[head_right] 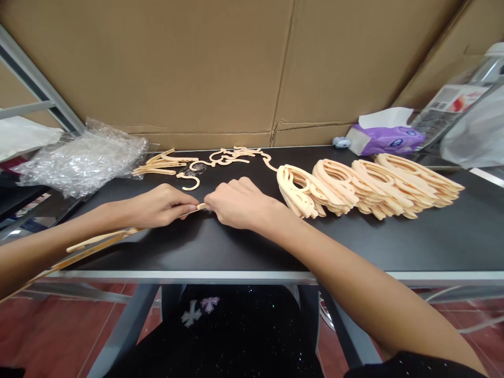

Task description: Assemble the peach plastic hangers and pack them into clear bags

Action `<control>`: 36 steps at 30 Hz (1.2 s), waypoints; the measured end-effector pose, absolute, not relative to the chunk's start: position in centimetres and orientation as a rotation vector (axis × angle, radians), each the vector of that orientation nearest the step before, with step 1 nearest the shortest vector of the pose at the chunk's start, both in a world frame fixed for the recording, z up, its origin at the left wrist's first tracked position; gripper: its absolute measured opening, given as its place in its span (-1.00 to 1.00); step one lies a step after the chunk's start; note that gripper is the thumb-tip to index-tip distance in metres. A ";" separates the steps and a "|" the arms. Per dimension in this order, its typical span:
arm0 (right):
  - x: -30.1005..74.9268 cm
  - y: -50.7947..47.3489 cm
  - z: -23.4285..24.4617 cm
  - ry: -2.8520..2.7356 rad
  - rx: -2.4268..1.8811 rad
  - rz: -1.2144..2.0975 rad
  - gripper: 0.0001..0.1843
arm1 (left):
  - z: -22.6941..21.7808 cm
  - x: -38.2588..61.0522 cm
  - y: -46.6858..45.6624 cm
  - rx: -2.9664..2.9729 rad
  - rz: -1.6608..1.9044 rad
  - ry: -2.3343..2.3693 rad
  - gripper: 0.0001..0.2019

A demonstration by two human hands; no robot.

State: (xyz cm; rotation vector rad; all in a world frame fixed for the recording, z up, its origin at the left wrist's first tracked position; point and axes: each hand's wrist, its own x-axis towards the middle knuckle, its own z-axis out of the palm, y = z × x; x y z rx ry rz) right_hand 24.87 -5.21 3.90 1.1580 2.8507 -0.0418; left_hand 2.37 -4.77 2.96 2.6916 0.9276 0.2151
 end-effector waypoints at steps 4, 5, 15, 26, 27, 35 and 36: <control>24.6 -5.3 3.9 2.821 1.184 -0.039 -0.62 | 3.0 2.4 -4.6 2.728 0.174 0.912 -0.70; 24.6 -5.3 4.0 2.813 1.190 -0.052 -0.62 | 3.0 2.4 -4.6 2.737 0.170 0.908 -0.71; 25.7 -4.2 4.3 2.764 1.260 -0.168 -0.60 | 3.5 2.6 -5.2 2.744 0.128 0.879 -0.72; 26.2 -3.4 4.1 2.837 1.009 -0.665 -0.71 | 3.2 2.5 -5.6 2.736 0.158 0.864 -0.73; 26.1 -3.5 4.1 2.833 0.994 -0.700 -0.71 | 3.1 2.5 -5.6 2.737 0.161 0.863 -0.73; 26.0 -3.1 4.1 2.830 0.904 -0.827 -0.71 | 3.0 2.4 -5.6 2.767 0.163 0.848 -0.74; 26.0 -3.1 4.1 2.832 0.900 -0.830 -0.71 | 3.0 2.4 -5.6 2.771 0.159 0.849 -0.74</control>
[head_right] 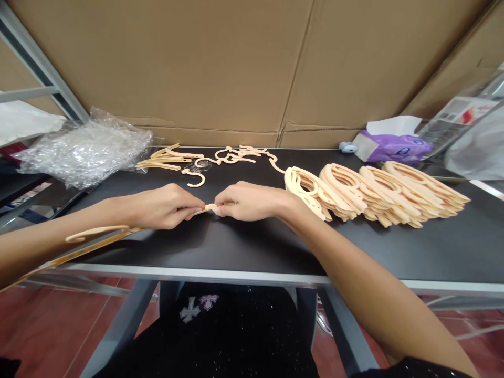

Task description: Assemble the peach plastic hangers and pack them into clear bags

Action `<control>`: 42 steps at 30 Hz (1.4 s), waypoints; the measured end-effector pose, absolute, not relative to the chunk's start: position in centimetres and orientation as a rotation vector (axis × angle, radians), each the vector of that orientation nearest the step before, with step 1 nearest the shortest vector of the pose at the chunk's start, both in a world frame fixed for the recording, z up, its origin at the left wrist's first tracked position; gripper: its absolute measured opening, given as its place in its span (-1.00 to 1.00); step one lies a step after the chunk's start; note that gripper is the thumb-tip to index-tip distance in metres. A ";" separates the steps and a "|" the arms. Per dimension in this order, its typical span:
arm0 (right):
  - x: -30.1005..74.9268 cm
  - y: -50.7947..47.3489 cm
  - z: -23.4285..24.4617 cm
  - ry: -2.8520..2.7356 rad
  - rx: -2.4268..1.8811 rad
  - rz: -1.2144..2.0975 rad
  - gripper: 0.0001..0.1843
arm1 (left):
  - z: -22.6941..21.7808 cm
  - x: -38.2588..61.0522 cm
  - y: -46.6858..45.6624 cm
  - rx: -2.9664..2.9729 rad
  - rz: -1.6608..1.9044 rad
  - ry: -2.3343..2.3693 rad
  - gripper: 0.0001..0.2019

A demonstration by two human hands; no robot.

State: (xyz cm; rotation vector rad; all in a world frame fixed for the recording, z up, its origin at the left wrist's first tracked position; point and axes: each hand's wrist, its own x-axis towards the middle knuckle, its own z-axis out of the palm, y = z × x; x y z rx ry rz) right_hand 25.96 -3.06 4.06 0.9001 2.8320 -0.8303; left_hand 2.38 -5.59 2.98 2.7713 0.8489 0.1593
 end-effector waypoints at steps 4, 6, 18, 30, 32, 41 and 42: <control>26.1 -2.8 4.0 2.842 0.893 -0.806 -0.69 | 3.0 2.4 -5.6 2.774 0.134 0.860 -0.73; 26.1 -2.8 4.0 2.835 0.888 -0.795 -0.68 | 3.1 2.3 -5.6 2.767 0.124 0.866 -0.73; 24.5 -4.2 4.7 2.754 1.220 -0.224 -0.60 | 2.9 4.1 -6.4 2.655 0.153 0.740 -0.74; 26.5 -3.9 5.1 2.754 0.996 -0.780 -0.64 | 3.7 3.0 -6.0 2.609 0.118 0.816 -0.73; 26.4 -3.9 5.0 2.756 0.989 -0.791 -0.64 | 3.7 3.0 -5.9 2.631 0.117 0.802 -0.73; 26.5 -3.7 4.9 2.741 0.975 -0.795 -0.68 | 3.5 2.9 -6.0 2.670 0.113 0.775 -0.74; 26.4 -3.7 4.9 2.725 0.993 -0.768 -0.67 | 3.4 2.9 -6.0 2.673 0.113 0.779 -0.74</control>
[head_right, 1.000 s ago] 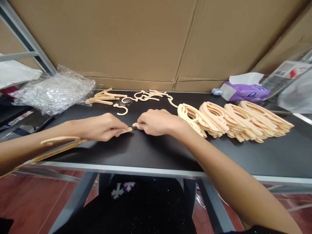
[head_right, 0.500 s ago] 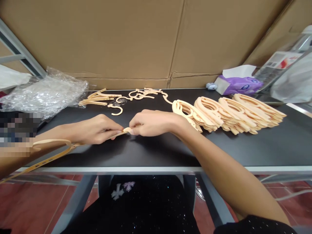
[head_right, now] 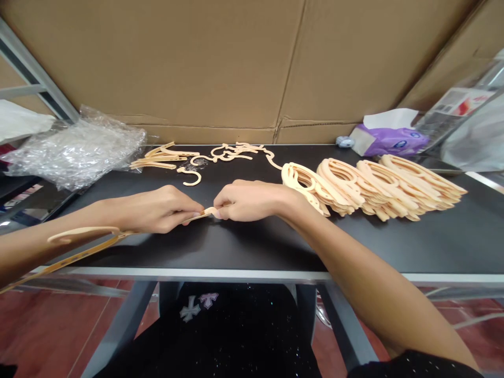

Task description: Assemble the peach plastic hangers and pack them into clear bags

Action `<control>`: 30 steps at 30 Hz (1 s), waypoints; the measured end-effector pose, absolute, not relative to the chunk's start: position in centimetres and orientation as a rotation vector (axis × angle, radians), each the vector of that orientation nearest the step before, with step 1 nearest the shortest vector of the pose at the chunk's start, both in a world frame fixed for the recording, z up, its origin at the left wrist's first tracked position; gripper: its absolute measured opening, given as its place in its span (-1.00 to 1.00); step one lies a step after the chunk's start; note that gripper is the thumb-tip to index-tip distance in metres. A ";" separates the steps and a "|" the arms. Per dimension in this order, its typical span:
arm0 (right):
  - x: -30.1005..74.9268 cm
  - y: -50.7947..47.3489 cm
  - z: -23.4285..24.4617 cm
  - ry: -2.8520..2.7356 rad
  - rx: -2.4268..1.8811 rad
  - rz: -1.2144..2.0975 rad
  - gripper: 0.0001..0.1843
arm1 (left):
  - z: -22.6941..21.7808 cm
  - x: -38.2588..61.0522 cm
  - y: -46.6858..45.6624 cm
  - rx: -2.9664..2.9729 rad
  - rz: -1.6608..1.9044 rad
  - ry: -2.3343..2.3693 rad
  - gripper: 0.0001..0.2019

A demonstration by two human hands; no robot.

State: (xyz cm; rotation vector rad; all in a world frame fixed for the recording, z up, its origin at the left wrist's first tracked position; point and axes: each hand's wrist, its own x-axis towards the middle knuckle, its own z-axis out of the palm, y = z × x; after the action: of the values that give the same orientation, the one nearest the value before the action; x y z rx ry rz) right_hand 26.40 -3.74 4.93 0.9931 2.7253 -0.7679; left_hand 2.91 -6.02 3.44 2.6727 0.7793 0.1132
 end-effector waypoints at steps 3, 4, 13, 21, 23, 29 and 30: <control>26.2 -3.9 4.9 2.686 1.042 -0.687 -0.62 | 3.4 2.9 -6.0 2.676 0.112 0.803 -0.75; 26.1 -3.9 4.9 2.677 1.053 -0.662 -0.61 | 3.4 2.9 -6.0 2.676 0.109 0.812 -0.75; 24.7 -5.6 5.7 2.625 1.168 -0.233 -0.64 | 3.5 3.1 -5.6 2.671 0.048 0.836 -0.73; 24.2 -7.0 4.2 2.780 1.087 0.172 -0.67 | 3.7 2.9 -5.6 2.685 0.037 0.827 -0.73; 24.2 -7.0 4.0 2.819 1.062 0.222 -0.65 | 3.8 2.8 -5.6 2.696 0.031 0.842 -0.73; 24.1 -5.9 3.6 2.882 1.054 0.279 -0.65 | 4.5 2.2 -5.2 2.605 0.055 0.960 -0.71; 24.2 -5.6 3.6 2.903 1.062 0.253 -0.66 | 4.7 2.0 -5.1 2.577 0.064 0.983 -0.70</control>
State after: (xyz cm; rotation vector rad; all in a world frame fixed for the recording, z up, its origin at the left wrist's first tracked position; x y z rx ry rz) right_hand 24.20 -5.56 3.57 1.0625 2.9030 0.2531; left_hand 1.99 -5.12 4.67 2.5768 0.9835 0.0636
